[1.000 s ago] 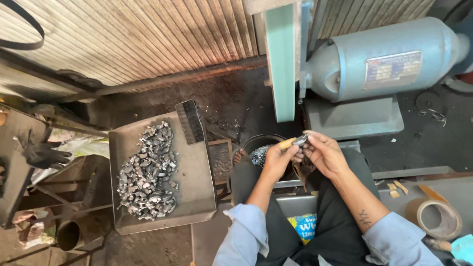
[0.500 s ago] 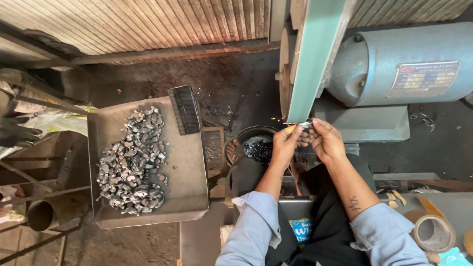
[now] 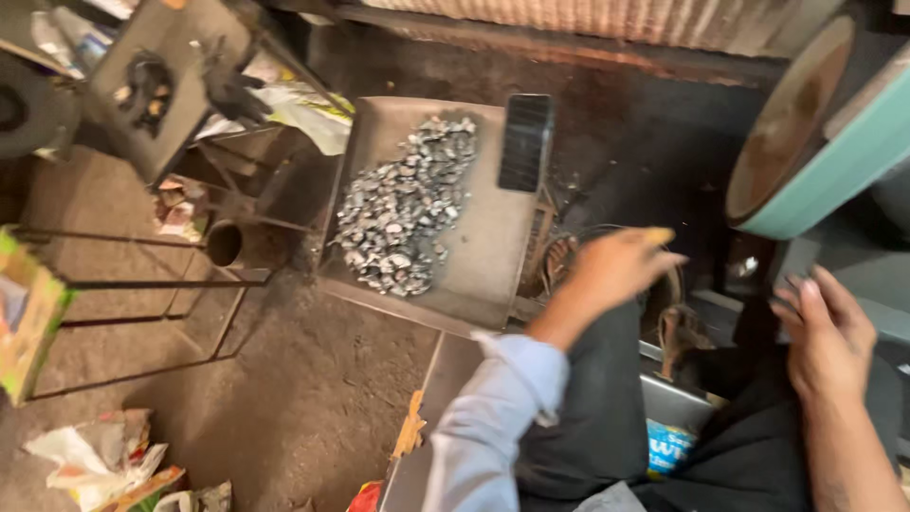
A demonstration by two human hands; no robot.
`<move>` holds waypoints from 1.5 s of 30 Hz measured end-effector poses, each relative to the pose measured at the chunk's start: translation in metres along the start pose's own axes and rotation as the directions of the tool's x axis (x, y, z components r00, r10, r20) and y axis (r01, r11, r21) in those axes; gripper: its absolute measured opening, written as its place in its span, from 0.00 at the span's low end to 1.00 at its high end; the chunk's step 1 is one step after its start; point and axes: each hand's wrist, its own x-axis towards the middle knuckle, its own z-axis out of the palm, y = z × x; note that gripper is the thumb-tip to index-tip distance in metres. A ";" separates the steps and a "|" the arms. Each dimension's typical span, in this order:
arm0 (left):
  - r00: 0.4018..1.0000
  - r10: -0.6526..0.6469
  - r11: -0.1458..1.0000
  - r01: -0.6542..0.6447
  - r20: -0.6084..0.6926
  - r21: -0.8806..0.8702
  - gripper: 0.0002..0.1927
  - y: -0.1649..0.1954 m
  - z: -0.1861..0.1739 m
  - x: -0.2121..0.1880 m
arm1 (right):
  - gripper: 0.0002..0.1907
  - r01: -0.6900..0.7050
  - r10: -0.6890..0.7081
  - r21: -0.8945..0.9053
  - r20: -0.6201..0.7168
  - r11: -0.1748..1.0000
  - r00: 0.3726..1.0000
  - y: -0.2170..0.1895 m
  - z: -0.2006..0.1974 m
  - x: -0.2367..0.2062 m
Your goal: The person repeatedly picks up small metal parts from a tray and grinds them against a rotating belt sander, creating sparks. After grinding, the person places the parts back into the tray and repeats the process with the next piece.
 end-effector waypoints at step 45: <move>0.899 -0.153 0.113 0.428 0.410 -0.897 0.14 0.063 0.145 0.048 | 0.10 -0.175 0.154 0.547 0.085 0.818 0.984 0.000 0.016 0.070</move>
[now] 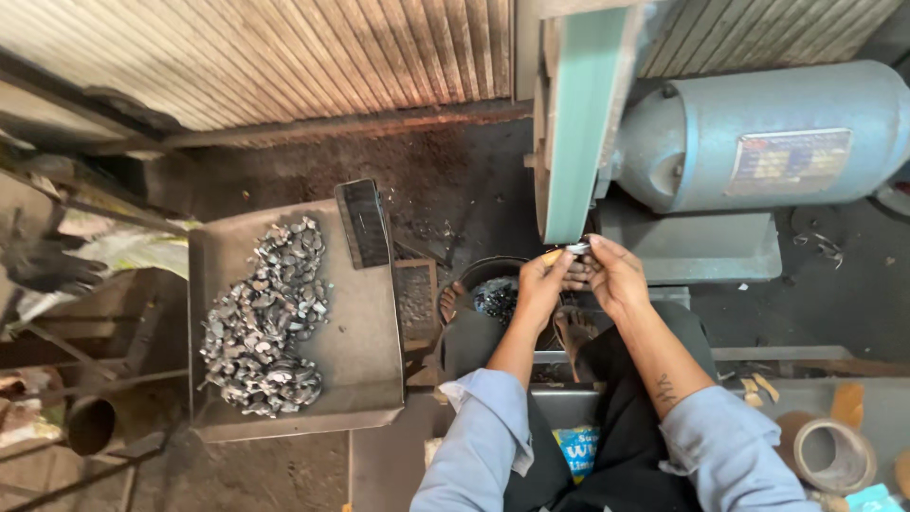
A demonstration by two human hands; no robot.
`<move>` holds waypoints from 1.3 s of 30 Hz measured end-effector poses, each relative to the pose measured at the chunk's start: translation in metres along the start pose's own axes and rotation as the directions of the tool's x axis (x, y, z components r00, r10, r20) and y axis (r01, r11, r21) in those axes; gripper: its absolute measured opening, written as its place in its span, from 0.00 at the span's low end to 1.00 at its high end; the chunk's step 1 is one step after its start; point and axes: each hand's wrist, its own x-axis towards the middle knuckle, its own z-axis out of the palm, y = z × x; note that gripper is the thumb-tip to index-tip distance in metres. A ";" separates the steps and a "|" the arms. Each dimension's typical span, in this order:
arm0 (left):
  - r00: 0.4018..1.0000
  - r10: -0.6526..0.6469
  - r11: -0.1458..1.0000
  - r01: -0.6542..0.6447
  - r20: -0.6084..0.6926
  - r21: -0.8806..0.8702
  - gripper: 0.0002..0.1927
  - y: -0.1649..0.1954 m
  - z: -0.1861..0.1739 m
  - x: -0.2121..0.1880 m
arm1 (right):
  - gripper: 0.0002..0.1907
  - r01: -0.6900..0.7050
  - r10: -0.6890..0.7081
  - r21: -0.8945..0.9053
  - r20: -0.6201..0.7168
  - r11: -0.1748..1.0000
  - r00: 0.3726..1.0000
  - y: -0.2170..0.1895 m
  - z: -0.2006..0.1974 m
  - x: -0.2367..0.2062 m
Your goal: The person repeatedly picks up small metal parts from a tray and grinds them against a rotating belt sander, creating sparks. After grinding, the person places the parts back into the tray and repeats the process with the next piece.
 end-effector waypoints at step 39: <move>0.939 0.252 0.957 -0.206 -0.234 0.205 0.22 0.108 -0.092 -0.206 | 0.22 0.105 0.095 -0.628 0.277 0.771 0.956 0.058 0.051 -0.201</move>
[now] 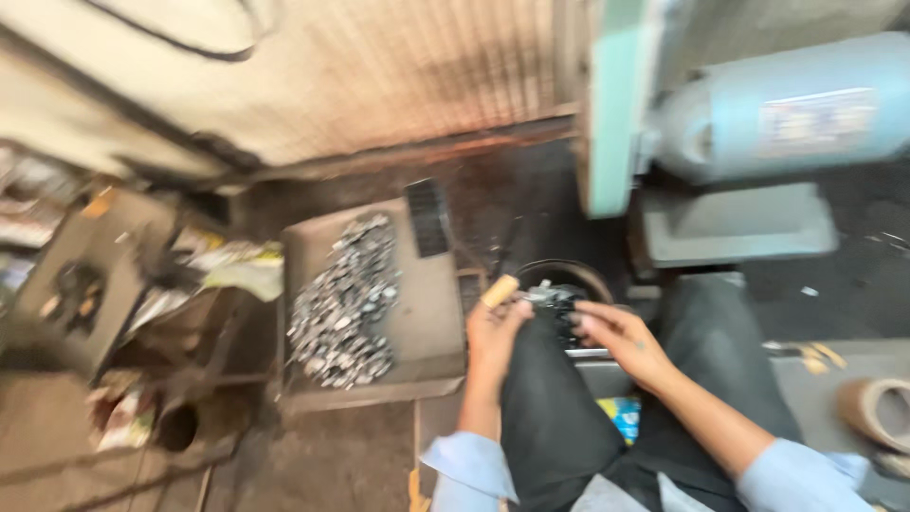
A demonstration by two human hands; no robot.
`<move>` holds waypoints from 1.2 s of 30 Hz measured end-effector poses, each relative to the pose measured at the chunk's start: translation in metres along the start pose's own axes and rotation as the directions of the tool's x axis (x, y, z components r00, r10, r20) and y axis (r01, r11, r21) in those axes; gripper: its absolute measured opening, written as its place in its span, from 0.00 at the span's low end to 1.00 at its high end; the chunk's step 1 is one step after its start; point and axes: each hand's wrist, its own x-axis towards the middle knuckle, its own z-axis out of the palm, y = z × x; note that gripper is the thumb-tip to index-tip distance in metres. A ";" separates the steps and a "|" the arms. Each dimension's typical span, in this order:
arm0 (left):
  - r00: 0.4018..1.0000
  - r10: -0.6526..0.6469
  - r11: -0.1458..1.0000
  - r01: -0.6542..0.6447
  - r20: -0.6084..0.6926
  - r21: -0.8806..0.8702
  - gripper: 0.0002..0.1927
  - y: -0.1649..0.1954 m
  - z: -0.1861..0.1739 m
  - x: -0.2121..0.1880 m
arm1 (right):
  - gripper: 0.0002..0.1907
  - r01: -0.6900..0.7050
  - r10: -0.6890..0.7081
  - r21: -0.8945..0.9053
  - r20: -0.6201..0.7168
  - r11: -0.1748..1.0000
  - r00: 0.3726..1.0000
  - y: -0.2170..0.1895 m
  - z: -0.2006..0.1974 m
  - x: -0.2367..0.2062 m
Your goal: The person repeatedly picks up small metal parts from a tray and grinds them against a rotating belt sander, creating sparks. After grinding, the person places the parts back into the tray and repeats the process with the next piece.
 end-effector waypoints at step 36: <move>0.973 -0.056 0.993 0.077 0.225 -0.085 0.13 -0.106 0.170 0.132 | 0.10 0.152 0.023 0.469 -0.347 0.870 0.938 0.000 -0.114 0.156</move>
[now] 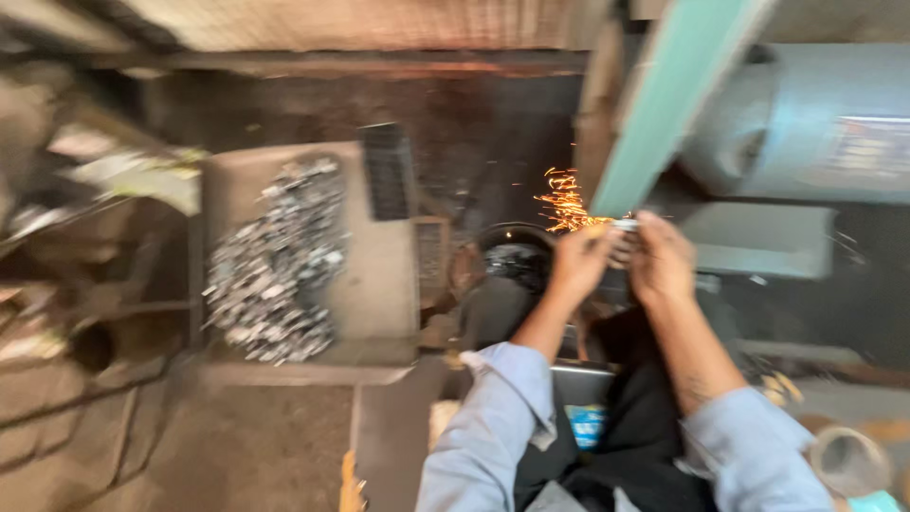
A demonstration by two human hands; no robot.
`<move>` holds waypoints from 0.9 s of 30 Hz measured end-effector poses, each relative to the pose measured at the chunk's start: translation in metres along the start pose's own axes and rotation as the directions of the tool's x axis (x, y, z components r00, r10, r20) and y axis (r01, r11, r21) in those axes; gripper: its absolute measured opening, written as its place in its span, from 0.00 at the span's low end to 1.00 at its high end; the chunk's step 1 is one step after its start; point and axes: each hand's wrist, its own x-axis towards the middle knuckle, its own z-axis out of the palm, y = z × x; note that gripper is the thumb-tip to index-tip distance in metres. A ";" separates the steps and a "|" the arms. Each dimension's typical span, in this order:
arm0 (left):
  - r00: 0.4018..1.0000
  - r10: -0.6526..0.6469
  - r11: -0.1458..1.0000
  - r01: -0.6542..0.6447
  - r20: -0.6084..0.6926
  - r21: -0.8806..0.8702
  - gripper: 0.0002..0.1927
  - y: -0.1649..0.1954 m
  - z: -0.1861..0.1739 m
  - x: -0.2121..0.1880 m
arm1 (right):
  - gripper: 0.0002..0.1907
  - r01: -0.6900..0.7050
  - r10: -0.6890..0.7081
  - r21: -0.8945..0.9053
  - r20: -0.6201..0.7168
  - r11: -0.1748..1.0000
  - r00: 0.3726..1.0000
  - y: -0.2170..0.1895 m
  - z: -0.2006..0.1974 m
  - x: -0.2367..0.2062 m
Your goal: The person repeatedly picks up small metal parts from a tray and grinds them against a rotating belt sander, creating sparks. After grinding, the person places the parts back into the tray and repeats the process with the next piece.
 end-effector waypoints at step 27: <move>0.958 0.199 -0.567 0.286 -0.209 0.773 0.09 0.134 -0.357 -0.205 | 0.31 0.425 0.369 -0.859 0.508 0.285 0.778 0.009 0.017 -0.233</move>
